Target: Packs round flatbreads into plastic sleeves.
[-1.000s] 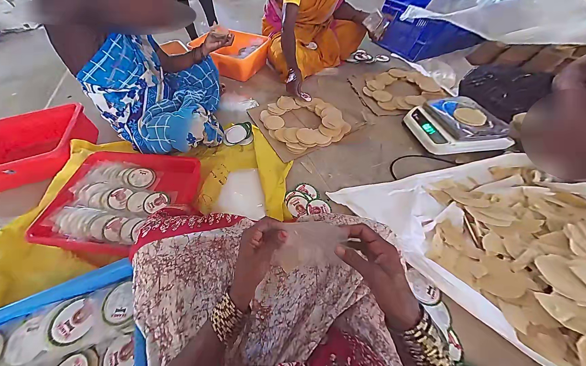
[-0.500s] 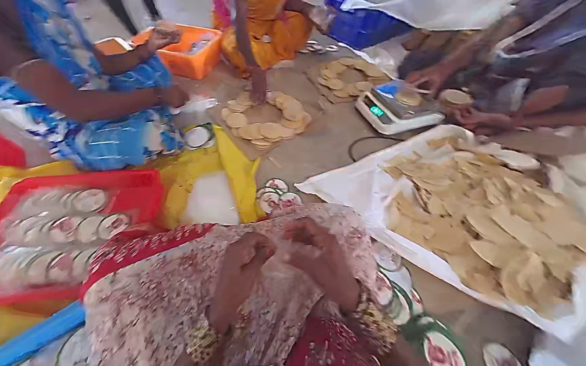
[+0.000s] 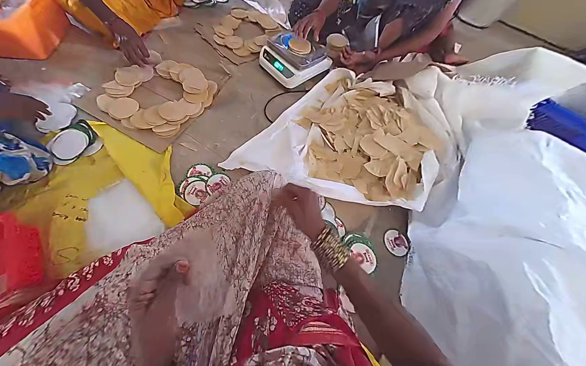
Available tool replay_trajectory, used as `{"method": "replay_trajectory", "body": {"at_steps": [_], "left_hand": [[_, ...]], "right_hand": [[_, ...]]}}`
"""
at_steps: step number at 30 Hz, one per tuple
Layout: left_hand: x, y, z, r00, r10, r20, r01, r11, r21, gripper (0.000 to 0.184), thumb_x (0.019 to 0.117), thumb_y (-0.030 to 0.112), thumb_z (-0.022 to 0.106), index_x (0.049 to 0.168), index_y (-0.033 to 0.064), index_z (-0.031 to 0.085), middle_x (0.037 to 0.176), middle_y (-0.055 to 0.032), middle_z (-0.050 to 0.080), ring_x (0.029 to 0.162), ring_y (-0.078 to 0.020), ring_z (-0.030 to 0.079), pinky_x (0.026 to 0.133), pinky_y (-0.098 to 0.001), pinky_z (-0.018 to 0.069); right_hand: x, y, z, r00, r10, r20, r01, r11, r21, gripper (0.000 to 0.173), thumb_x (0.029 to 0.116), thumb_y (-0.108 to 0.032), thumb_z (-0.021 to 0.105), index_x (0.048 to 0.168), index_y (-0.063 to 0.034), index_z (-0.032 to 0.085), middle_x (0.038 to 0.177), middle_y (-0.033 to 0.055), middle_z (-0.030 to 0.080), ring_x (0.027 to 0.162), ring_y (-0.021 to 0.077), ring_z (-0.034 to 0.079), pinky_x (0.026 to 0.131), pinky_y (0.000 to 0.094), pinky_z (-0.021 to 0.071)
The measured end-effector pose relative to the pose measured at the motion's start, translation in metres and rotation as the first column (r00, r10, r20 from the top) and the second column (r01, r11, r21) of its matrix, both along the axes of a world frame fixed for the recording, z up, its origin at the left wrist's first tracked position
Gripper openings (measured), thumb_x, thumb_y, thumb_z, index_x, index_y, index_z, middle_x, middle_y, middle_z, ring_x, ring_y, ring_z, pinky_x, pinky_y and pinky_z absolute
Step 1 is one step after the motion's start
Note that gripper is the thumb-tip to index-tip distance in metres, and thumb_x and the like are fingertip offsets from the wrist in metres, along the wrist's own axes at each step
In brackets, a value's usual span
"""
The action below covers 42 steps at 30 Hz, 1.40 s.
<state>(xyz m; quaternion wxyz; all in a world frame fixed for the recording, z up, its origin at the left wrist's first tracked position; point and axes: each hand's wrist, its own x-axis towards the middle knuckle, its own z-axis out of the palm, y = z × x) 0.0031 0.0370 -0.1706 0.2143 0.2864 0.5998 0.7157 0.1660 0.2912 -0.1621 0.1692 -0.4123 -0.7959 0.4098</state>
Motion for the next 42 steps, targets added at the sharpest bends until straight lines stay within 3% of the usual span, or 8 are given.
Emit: {"method": "replay_trajectory", "body": {"at_steps": [3, 5, 9, 19, 23, 30, 37, 42], "left_hand": [[0.003, -0.002, 0.002, 0.989, 0.144, 0.024, -0.143, 0.989, -0.019, 0.022, 0.0918, 0.003, 0.066, 0.100, 0.0229, 0.070, 0.088, 0.0147, 0.073, 0.079, 0.0009, 0.069, 0.073, -0.0182, 0.0587], [0.005, 0.000, 0.002, 0.981, 0.190, 0.023, -0.190, 0.981, -0.030, 0.026, 0.0900, -0.002, 0.065, 0.101, 0.0214, 0.068, 0.089, 0.0158, 0.073, 0.081, 0.0019, 0.068, 0.075, -0.0173, 0.0584], [0.006, 0.005, -0.006, 0.981, 0.194, 0.015, -0.193, 0.980, -0.050, 0.020, 0.0900, 0.000, 0.066, 0.097, 0.0189, 0.069, 0.080, 0.0137, 0.071, 0.068, 0.0011, 0.065, 0.064, -0.0163, 0.0563], [-0.003, 0.007, -0.007, 0.976, 0.219, 0.008, -0.218, 0.973, -0.069, 0.017, 0.0939, 0.000, 0.061, 0.097, 0.0157, 0.068, 0.078, 0.0138, 0.070, 0.067, 0.0019, 0.064, 0.063, -0.0152, 0.0555], [-0.036, -0.007, -0.006, 0.950, 0.311, -0.006, -0.311, 0.948, -0.066, 0.014, 0.0941, 0.002, 0.063, 0.099, 0.0146, 0.068, 0.080, 0.0125, 0.071, 0.069, 0.0005, 0.066, 0.066, -0.0169, 0.0571], [-0.122, -0.015, -0.001, 0.900, 0.414, -0.134, -0.411, 0.910, 0.050, 0.011, 0.0997, 0.006, 0.059, 0.100, 0.0104, 0.069, 0.081, 0.0103, 0.072, 0.064, 0.0003, 0.064, 0.057, -0.0155, 0.0528], [-0.134, -0.006, -0.039, 0.857, 0.515, 0.013, -0.513, 0.856, -0.070, 0.008, 0.0979, 0.005, 0.061, 0.100, 0.0041, 0.069, 0.078, 0.0070, 0.071, 0.063, 0.0004, 0.063, 0.057, -0.0154, 0.0519], [-0.145, 0.006, -0.045, 0.859, 0.507, 0.069, -0.502, 0.862, -0.074, 0.011, 0.0967, 0.002, 0.060, 0.097, 0.0042, 0.071, 0.076, 0.0058, 0.072, 0.059, 0.0000, 0.062, 0.053, -0.0152, 0.0511]], "right_hand": [[0.045, 0.050, -0.024, 0.719, -0.093, 0.689, 0.154, 0.988, -0.027, 0.051, 0.1048, -0.042, 0.052, 0.116, 0.0058, 0.068, 0.120, 0.0283, 0.067, 0.119, 0.0433, 0.063, 0.100, 0.0619, 0.0458], [0.070, 0.065, -0.055, 0.605, -0.124, 0.787, 0.217, 0.976, -0.013, 0.065, 0.0984, -0.053, 0.060, 0.131, 0.0036, 0.063, 0.136, 0.0311, 0.059, 0.131, 0.0476, 0.053, 0.104, 0.0670, 0.0408], [0.077, 0.072, -0.085, 0.665, -0.283, 0.691, 0.336, 0.940, 0.061, 0.088, 0.0854, -0.054, 0.077, 0.148, -0.0004, 0.048, 0.155, 0.0318, 0.037, 0.145, 0.0481, 0.036, 0.110, 0.0679, 0.0344], [0.073, 0.093, -0.084, 0.840, -0.209, 0.500, 0.324, 0.934, -0.153, 0.059, 0.0882, -0.022, 0.080, 0.140, -0.0018, 0.060, 0.143, 0.0259, 0.056, 0.137, 0.0402, 0.050, 0.116, 0.0576, 0.0358], [0.058, 0.070, -0.058, 0.908, -0.330, 0.257, 0.380, 0.908, -0.178, 0.057, 0.0806, -0.003, 0.082, 0.132, 0.0047, 0.058, 0.126, 0.0280, 0.063, 0.117, 0.0378, 0.062, 0.102, 0.0549, 0.0480], [-0.030, 0.052, -0.010, 0.957, -0.176, -0.231, 0.154, 0.982, -0.111, 0.006, 0.0943, -0.007, 0.066, 0.091, -0.0028, 0.067, 0.073, -0.0051, 0.064, 0.065, -0.0022, 0.062, 0.064, 0.0182, 0.0535], [-0.183, 0.076, -0.012, 0.963, 0.090, -0.253, -0.139, 0.973, -0.184, 0.011, 0.0902, -0.010, 0.074, 0.092, -0.0016, 0.068, 0.078, 0.0011, 0.069, 0.071, 0.0054, 0.066, 0.071, 0.0262, 0.0568], [-0.304, 0.120, -0.025, 0.990, 0.110, -0.091, -0.119, 0.989, -0.089, 0.030, 0.0888, -0.012, 0.079, 0.110, 0.0049, 0.067, 0.101, 0.0200, 0.070, 0.093, 0.0279, 0.067, 0.089, 0.0490, 0.0529]]}}
